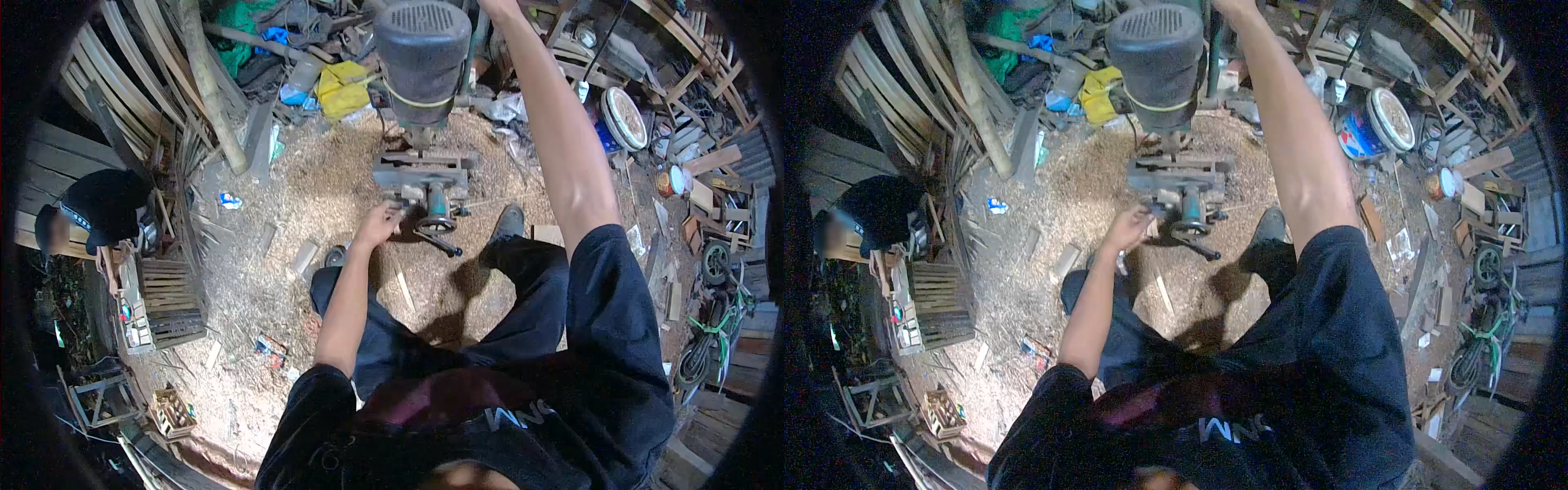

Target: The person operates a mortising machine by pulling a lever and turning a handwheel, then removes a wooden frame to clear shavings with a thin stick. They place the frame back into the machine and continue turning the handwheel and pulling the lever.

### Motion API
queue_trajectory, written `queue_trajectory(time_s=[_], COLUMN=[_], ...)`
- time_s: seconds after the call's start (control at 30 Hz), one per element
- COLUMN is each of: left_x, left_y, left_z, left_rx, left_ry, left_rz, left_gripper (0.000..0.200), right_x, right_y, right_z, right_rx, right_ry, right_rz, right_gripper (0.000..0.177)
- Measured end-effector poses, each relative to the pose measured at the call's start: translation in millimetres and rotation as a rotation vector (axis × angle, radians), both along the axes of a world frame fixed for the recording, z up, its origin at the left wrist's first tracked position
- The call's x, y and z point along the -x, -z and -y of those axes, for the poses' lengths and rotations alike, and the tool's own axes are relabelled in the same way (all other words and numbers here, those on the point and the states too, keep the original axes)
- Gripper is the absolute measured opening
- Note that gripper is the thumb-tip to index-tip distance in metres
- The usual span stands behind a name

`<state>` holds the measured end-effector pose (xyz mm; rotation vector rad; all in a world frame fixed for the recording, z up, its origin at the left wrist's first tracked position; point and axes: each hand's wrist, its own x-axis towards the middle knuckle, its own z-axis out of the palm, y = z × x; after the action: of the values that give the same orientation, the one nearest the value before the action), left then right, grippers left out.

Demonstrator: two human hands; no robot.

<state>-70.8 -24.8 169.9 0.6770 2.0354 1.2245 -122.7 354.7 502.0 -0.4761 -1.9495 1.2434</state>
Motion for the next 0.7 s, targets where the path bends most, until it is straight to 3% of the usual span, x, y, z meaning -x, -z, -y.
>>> queue_trajectory(time_s=[0.1,0.13,0.2,0.23,0.3,0.37,0.4,0.47,0.57,0.63,0.7], left_x=[-15,-17,-19,-22,-32,-32,-33,-33,-41,-52,-53], left_y=[45,48,71,78,66,80,88,84,101,105,176], left_z=[1,-7,-17,-22,-31,-39,-41,-49,-56,-59,-59], left_rx=[0.074,0.052,0.076,0.09,0.135,0.13,0.17,0.2,0.265,0.218,0.193], left_ry=[0.141,0.155,0.119,0.103,0.069,0.036,0.038,0.087,0.119,-0.067,-0.238], left_rz=[-0.277,-0.198,-0.329,-0.392,-0.3,-0.264,-0.268,-0.16,-0.056,-0.101,0.186], left_gripper=[0.034,0.04,0.041,0.042,0.042,0.045,0.048,0.049,0.055,0.065,0.075], right_x=[-14,-29,-61,-56,-107,-154,-181,-198,-196,-193,-192], right_y=[71,95,154,238,316,379,370,404,431,457,456], right_z=[9,16,41,8,42,80,104,136,171,180,190], right_rx=[0.006,0.066,0.061,0.124,0.206,0.073,0.067,0.004,-0.008,0.107,0.223], right_ry=[0.054,0.107,0.341,0.273,0.129,0.004,-0.031,-0.155,-0.113,0.013,0.11], right_rz=[-0.276,-0.181,-0.068,0.004,0.208,0.357,0.641,0.831,0.83,0.836,0.819], right_gripper=[0.063,0.059,0.055,0.053,0.05,0.051,0.05,0.065,0.075,0.076,0.073])
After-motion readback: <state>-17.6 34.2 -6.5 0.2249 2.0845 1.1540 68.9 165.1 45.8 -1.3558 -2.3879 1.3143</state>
